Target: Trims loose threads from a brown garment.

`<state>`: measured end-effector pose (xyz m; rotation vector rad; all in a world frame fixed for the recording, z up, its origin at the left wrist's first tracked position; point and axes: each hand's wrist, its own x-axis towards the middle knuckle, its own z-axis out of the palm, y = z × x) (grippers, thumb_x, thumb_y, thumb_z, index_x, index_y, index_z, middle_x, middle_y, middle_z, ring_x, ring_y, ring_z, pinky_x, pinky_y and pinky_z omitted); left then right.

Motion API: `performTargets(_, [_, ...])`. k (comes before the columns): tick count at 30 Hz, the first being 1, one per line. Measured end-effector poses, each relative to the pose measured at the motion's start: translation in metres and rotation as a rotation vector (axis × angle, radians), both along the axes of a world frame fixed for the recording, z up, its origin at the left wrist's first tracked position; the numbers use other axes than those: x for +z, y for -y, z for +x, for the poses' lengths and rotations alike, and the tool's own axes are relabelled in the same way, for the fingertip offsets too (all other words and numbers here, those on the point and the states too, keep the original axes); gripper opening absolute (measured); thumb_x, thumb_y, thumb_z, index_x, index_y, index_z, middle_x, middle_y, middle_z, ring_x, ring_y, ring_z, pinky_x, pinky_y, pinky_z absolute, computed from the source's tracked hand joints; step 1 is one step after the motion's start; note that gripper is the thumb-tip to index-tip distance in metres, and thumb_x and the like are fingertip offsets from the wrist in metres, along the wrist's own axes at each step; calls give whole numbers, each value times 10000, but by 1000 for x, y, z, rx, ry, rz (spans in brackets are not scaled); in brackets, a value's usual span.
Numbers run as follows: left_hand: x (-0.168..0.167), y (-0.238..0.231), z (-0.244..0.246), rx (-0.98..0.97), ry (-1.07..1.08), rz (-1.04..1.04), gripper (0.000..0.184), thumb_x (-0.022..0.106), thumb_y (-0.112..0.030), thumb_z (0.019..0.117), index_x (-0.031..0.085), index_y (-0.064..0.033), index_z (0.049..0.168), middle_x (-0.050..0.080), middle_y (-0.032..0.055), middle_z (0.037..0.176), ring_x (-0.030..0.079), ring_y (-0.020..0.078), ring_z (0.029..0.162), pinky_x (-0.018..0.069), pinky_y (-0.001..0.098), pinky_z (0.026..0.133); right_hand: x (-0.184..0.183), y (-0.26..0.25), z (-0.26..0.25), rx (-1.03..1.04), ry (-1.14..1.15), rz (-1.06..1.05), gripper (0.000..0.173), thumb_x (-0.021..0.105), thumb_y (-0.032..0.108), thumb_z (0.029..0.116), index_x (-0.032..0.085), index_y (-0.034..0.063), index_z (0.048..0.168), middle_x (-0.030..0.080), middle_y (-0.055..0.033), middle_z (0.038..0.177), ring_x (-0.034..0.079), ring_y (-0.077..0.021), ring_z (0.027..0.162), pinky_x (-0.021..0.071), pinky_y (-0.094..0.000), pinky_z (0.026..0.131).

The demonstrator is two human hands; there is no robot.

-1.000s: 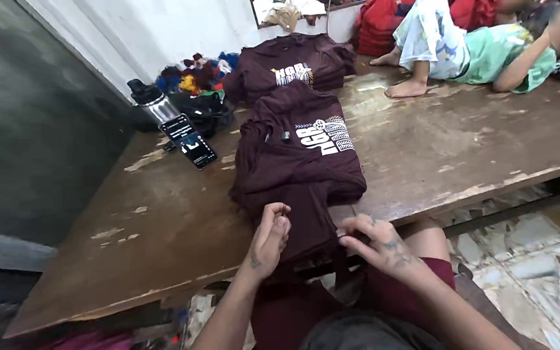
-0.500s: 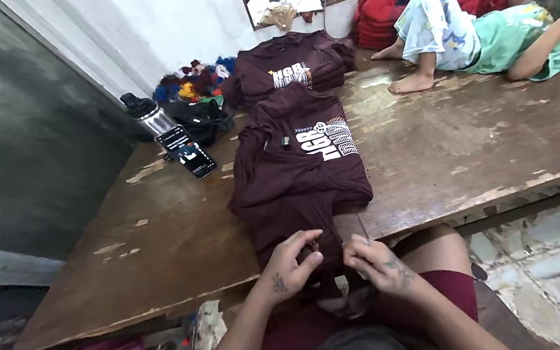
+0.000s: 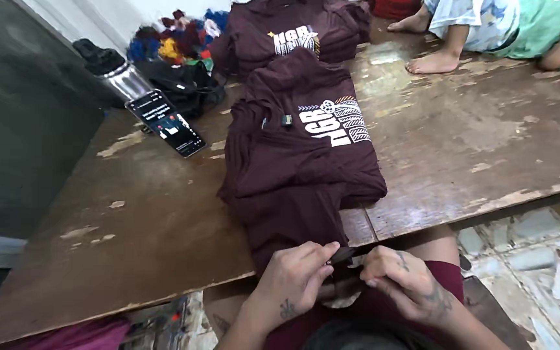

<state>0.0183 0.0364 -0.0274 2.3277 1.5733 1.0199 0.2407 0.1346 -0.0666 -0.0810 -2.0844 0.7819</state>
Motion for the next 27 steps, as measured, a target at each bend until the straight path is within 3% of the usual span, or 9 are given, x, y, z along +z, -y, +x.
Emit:
performTargets(13, [-5, -2, -5, 15, 83, 19, 292, 539, -179, 1018, 729, -9, 1160, 735, 107, 949, 701, 124, 864, 567, 226, 794, -2, 7, 8, 71, 37, 1, 226, 491, 221, 1087, 609, 90, 946, 627, -40, 895, 652, -81, 899, 551, -173, 832])
performTargets(16, [-1, 1, -5, 160, 431, -126, 401, 555, -294, 1037, 645, 20, 1268, 697, 53, 1012, 654, 24, 856, 554, 183, 753, 4, 4, -1, -4, 10, 46, 382, 475, 394, 1084, 640, 107, 893, 601, -33, 775, 624, -106, 759, 530, -208, 703])
performTargets(18, [-1, -2, -5, 210, 725, -149, 423, 584, -311, 1028, 583, 3, 1312, 663, -65, 976, 626, -32, 722, 543, 150, 587, 11, -4, -22, -123, 68, 103, 354, 518, 454, 1053, 719, 163, 1082, 596, -58, 875, 609, -153, 821, 522, -263, 741])
performTargets(19, [-2, -3, -6, 211, 808, -149, 425, 588, -299, 1026, 561, 5, 1322, 659, -87, 970, 619, -30, 693, 536, 152, 553, 10, -9, -34, -152, 68, 126, 275, 585, 377, 1018, 752, 168, 1082, 625, -91, 887, 619, -206, 823, 520, -320, 737])
performTargets(20, [-4, -3, -6, 210, 836, -152, 420, 584, -276, 1027, 550, 16, 1327, 656, -91, 971, 620, -24, 690, 535, 154, 548, 7, -13, -42, -157, 38, 137, 192, 623, 280, 968, 762, 152, 1004, 636, -107, 857, 625, -238, 801, 517, -353, 722])
performTargets(22, [-4, -1, -9, 197, 806, -173, 419, 582, -285, 1031, 567, 15, 1324, 659, -83, 983, 628, -26, 716, 541, 151, 569, 3, -11, -32, -127, -2, 122, 148, 584, 234, 1005, 702, 144, 996, 579, -73, 861, 586, -195, 821, 503, -309, 766])
performTargets(24, [-5, 5, -14, 185, 776, -188, 419, 576, -335, 1037, 593, -39, 1332, 669, -87, 1000, 637, -34, 746, 548, 148, 596, 8, -4, 2, -41, 51, 70, 206, 516, 294, 1075, 632, 148, 986, 543, -25, 873, 573, -120, 857, 500, -234, 812])
performTargets(25, [-6, 8, -16, 181, 778, -194, 425, 572, -370, 1035, 600, -72, 1336, 679, -93, 1011, 645, -30, 755, 552, 151, 603, 10, 0, 21, 39, 122, 27, 266, 512, 311, 1079, 630, 135, 919, 567, -18, 827, 589, -106, 838, 507, -222, 808])
performTargets(27, [-7, 10, -20, 170, 795, -183, 429, 568, -401, 1031, 601, -102, 1337, 691, -95, 1015, 661, -14, 758, 560, 161, 596, 14, 2, 44, 192, 300, -17, 433, 513, 341, 1072, 667, 86, 758, 633, -48, 678, 634, -146, 698, 526, -276, 708])
